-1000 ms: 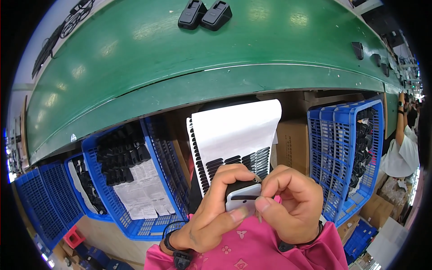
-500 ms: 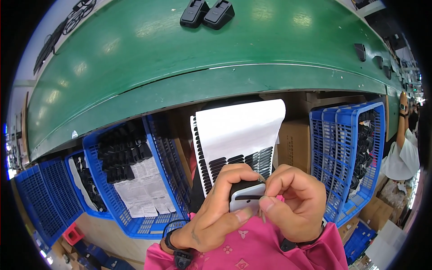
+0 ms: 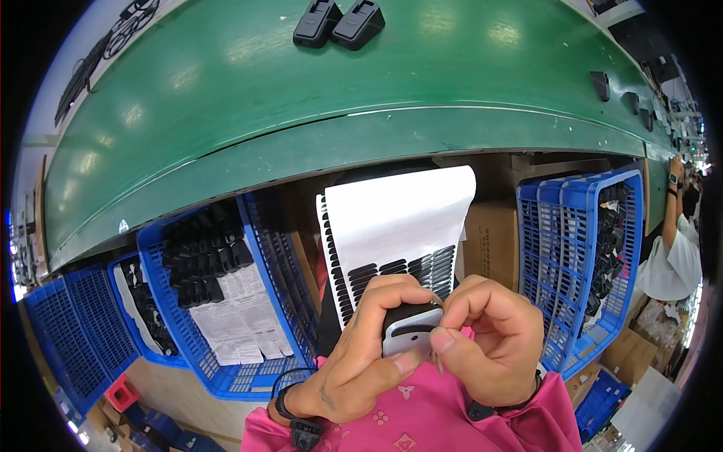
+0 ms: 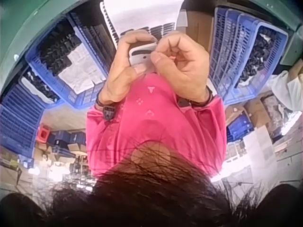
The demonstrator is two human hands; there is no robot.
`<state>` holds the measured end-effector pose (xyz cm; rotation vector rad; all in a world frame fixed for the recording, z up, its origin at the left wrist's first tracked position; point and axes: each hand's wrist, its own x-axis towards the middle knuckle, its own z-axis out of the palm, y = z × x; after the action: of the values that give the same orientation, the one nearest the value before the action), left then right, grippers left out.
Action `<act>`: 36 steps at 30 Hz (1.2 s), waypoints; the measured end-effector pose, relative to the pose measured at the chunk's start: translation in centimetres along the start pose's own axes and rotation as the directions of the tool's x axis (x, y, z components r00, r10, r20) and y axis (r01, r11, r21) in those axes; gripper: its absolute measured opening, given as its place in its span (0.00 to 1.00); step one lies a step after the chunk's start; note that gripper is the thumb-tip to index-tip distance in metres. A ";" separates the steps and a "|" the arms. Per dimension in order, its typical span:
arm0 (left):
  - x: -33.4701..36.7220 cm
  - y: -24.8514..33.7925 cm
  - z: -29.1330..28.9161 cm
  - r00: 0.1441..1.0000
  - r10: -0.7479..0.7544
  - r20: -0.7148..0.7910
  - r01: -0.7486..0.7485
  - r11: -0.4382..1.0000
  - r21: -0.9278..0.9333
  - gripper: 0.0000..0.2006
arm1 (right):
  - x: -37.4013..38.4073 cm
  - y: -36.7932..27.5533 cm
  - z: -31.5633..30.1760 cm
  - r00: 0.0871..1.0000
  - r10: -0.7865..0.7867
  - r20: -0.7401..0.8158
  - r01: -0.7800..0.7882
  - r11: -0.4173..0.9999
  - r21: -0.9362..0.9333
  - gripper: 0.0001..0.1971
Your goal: The person peels a sticker from a sheet, applies it to the bottom of a computer mouse, and then places a plastic charger base from a bin onto the conveyor belt.
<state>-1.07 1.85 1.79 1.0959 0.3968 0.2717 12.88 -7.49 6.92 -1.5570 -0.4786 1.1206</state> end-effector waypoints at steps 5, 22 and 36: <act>-0.1 -0.1 0.1 1.000 0.003 -0.009 -0.003 1.000 -0.002 0.28 | 0.2 0.4 -0.2 0.996 -0.090 0.028 0.092 0.993 -0.069 0.04; -0.1 -0.2 0.0 0.999 0.031 -0.012 -0.030 0.998 0.051 0.28 | 0.4 0.9 -0.1 0.987 -0.162 0.013 0.162 0.974 -0.156 0.05; 0.0 -0.3 0.1 0.995 0.088 -0.040 -0.083 0.991 0.108 0.25 | 0.3 0.9 0.4 0.970 -0.237 -0.044 0.220 0.945 -0.240 0.07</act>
<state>-1.03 1.61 1.55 1.2146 0.4087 0.3546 12.43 -7.34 5.96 -1.6891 -0.7445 0.8491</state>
